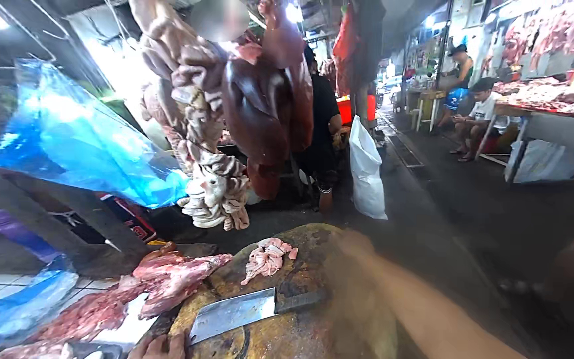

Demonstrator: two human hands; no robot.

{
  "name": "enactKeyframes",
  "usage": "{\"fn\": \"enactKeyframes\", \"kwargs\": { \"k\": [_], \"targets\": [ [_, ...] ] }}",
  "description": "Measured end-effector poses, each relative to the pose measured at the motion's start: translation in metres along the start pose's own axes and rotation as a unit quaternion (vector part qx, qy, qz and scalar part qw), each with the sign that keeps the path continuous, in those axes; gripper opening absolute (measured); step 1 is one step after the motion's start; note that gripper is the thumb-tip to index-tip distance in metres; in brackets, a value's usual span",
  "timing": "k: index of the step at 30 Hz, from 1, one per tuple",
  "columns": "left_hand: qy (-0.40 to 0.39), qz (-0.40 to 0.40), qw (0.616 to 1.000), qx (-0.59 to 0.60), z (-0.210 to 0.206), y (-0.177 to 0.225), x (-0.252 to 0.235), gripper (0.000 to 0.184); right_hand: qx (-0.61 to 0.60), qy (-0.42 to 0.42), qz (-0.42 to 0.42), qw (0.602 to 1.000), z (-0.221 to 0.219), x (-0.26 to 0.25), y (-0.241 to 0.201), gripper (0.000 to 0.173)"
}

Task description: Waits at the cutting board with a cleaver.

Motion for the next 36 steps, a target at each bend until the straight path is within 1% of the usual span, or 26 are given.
{"fn": "enactKeyframes", "kwargs": {
  "k": [7, 13, 17, 21, 24, 31, 36],
  "targets": [
    [0.015, 0.0, 1.0, 0.012, 0.0007, -0.0004, 0.0015, 0.059, 0.02, -0.005, -0.003, 1.0, 0.0042, 0.0041, -0.0012, 0.087],
    [0.028, -0.003, 0.999, 0.018, -0.0014, 0.0017, 0.001, 0.056, 0.025, -0.005, 0.001, 1.0, -0.0041, -0.0041, 0.0044, 0.087],
    [0.039, 0.001, 0.999, 0.016, -0.002, 0.0002, -0.0017, 0.058, 0.025, 0.002, 0.006, 1.0, -0.002, -0.0043, -0.0001, 0.087],
    [0.032, 0.001, 0.999, 0.024, -0.0068, -0.0009, -0.0009, 0.059, 0.021, 0.012, 0.0, 1.0, 0.004, 0.0, 0.0004, 0.084],
    [0.035, 0.001, 0.999, 0.021, -0.0077, -0.0019, -0.0007, 0.059, 0.016, 0.02, -0.008, 1.0, 0.0004, -0.0026, 0.0032, 0.083],
    [0.043, 0.009, 0.999, 0.022, -0.0081, -0.0025, 0.0003, 0.06, 0.041, -0.005, 0.002, 0.999, -0.0035, -0.0053, 0.0032, 0.087],
    [0.033, 0.013, 0.999, 0.01, -0.0082, 0.0006, 0.0002, 0.058, 0.045, -0.006, 0.001, 0.999, -0.0009, -0.0035, 0.0036, 0.085]
  ]
}}
Point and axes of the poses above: each hand's wrist, its own x-axis away from the middle knuckle, its own z-axis out of the back of the hand, y = z × x, the point moved 4 cm from there along -x, towards the middle knuckle, and after that the axes turned 14 degrees about y, right-handed, at the moved point
